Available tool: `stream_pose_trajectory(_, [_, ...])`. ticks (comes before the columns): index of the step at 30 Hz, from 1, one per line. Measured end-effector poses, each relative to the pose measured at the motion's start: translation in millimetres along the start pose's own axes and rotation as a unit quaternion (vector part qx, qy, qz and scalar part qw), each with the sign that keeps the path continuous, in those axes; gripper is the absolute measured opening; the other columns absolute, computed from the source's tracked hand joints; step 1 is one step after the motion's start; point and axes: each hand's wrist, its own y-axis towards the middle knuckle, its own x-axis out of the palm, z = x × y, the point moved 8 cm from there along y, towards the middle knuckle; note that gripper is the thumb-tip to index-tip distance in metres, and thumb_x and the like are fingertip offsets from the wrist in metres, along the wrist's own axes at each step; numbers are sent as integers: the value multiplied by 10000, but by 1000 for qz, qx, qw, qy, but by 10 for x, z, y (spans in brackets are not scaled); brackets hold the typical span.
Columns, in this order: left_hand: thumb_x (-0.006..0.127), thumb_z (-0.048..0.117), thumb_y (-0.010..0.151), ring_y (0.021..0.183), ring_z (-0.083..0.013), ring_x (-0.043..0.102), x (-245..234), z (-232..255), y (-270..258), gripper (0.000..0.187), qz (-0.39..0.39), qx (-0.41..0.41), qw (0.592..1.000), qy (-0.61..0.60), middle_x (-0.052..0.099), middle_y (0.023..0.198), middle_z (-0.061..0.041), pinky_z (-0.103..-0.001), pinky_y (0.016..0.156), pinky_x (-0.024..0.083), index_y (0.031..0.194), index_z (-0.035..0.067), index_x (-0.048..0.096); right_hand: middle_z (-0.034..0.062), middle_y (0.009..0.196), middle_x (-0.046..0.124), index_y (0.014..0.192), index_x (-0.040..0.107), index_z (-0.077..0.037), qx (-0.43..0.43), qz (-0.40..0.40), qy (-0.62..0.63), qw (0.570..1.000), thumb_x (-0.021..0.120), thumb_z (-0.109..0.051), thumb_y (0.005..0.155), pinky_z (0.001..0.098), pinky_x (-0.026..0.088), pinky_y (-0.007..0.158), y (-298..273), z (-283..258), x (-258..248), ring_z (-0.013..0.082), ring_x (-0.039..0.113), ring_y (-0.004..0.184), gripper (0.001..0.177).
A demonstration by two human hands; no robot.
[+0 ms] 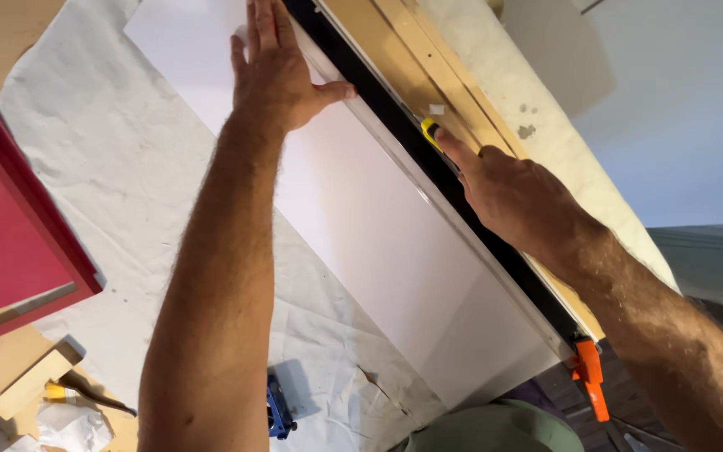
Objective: Cut a white board using a utility knife and a straight edge guide
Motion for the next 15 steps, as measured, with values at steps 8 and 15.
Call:
stream_pose_trajectory(8, [764,815,915,1623,-308,-104,7,-19,3,1420,11,7,1000,-7,-186,1707,-180,-575,1304,18,1609,-40,-133,9,730,551,1658,184,-113,-64,97,-171,978,485,-301,1093,250,380,258,-531,204,393,30,354,337,667])
stream_pose_trajectory(15, [781,780,924,1616,-324,-95,-13,-6,-11,1391,22,12,999,-19,-146,1719,-180,-547,1310,-4,1612,-29,-117,16,836,391,1669,-154,-197,-43,-69,-158,984,457,-13,1045,193,423,341,-894,363,627,46,266,434,893])
